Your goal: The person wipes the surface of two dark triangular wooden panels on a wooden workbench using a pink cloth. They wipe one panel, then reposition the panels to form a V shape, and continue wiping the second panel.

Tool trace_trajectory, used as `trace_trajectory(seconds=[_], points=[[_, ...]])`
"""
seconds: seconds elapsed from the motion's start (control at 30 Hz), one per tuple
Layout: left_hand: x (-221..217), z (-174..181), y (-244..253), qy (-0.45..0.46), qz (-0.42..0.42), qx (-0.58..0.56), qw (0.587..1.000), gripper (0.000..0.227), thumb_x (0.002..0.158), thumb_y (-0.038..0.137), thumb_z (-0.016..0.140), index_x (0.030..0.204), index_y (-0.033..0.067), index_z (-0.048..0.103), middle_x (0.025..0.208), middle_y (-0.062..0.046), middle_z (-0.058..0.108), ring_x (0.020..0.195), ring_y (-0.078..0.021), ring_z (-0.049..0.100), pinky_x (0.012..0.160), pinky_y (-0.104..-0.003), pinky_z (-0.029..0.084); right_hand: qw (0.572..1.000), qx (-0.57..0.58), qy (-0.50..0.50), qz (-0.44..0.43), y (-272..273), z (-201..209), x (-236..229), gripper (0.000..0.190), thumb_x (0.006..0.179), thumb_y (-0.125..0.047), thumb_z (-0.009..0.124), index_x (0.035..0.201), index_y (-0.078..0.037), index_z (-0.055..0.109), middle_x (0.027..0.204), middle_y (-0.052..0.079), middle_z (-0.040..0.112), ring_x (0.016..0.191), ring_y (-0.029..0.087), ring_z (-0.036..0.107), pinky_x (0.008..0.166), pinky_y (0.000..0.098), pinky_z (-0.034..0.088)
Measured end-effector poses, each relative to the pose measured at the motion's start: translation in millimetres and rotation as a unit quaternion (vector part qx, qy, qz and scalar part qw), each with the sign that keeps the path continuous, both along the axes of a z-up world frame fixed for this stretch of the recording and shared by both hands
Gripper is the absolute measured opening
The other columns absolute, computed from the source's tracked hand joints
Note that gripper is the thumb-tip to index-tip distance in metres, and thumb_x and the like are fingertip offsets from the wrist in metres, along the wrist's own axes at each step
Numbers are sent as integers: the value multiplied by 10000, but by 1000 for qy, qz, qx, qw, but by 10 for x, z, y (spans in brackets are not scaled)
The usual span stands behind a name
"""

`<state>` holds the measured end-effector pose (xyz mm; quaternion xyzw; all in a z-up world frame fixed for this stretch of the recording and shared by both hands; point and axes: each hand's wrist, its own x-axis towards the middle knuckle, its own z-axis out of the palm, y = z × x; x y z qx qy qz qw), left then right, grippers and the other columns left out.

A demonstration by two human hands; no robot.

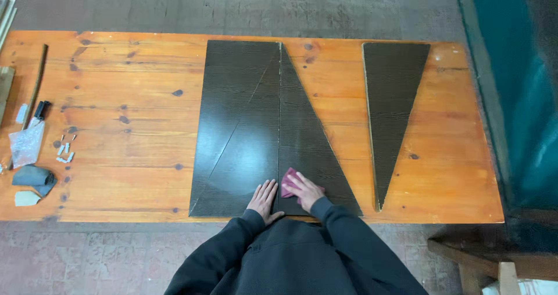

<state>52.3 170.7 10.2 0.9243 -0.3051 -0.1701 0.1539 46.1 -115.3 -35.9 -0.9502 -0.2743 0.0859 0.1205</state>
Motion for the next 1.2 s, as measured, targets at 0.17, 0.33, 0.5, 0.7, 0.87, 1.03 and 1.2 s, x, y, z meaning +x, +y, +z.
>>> trace_trajectory(seconds=[0.17, 0.33, 0.5, 0.7, 0.87, 1.03, 1.2], points=[[46, -23, 6, 5, 6, -10, 1000, 1328, 937, 767, 839, 1902, 99, 217, 1981, -131, 209, 1837, -340, 165, 1512, -515, 105, 998, -6, 29, 61, -33, 58, -167, 1041, 909, -95, 818, 1807, -472, 450, 1973, -16, 275, 1797, 435, 245, 1383, 555, 421], [52, -53, -12, 7, 5, -9, 1000, 1311, 959, 767, 823, 1905, 103, 204, 1988, -126, 176, 1840, -346, 136, 1513, -519, 94, 1000, -10, 8, 25, -113, 58, 59, 1026, 895, -131, 814, 1796, -484, 471, 1952, -27, 331, 1789, 420, 286, 1376, 536, 440], [99, -86, -41, -15, 10, -13, 1000, 1335, 915, 761, 869, 1888, 83, 255, 1973, -145, 233, 1832, -356, 181, 1509, -522, 111, 999, 23, -10, 45, 227, 53, -10, 984, 870, -89, 813, 1760, -414, 545, 1968, 19, 309, 1785, 455, 274, 1364, 558, 431], [143, -113, -62, -26, 16, -25, 999, 1359, 907, 774, 874, 1897, 88, 246, 1977, -143, 229, 1826, -368, 194, 1498, -531, 134, 1000, 9, 15, 19, -197, 154, 114, 995, 905, -144, 834, 1789, -449, 492, 1942, -5, 347, 1781, 428, 303, 1388, 527, 427], [200, -117, -106, -17, 18, -21, 999, 1391, 879, 785, 887, 1896, 90, 243, 1973, -142, 233, 1830, -360, 191, 1506, -529, 129, 1000, -5, -2, 28, 83, 18, 67, 1036, 875, -238, 916, 1789, -457, 482, 1965, -11, 291, 1790, 425, 279, 1398, 520, 407], [189, -72, -122, -12, 23, -6, 1000, 1400, 895, 790, 885, 1902, 91, 208, 1986, -130, 188, 1839, -351, 156, 1512, -516, 115, 997, -18, -11, 71, -264, 208, 46, 1035, 886, -151, 893, 1789, -449, 483, 1957, -16, 310, 1775, 414, 306, 1380, 508, 426], [223, -96, -163, -16, 29, -26, 999, 1396, 878, 750, 921, 1892, 72, 244, 1971, -151, 235, 1826, -375, 195, 1506, -531, 141, 1000, 15, -13, 9, -18, 187, 233, 958, 882, -101, 848, 1750, -392, 563, 1957, 9, 335, 1777, 425, 316, 1352, 526, 463]])
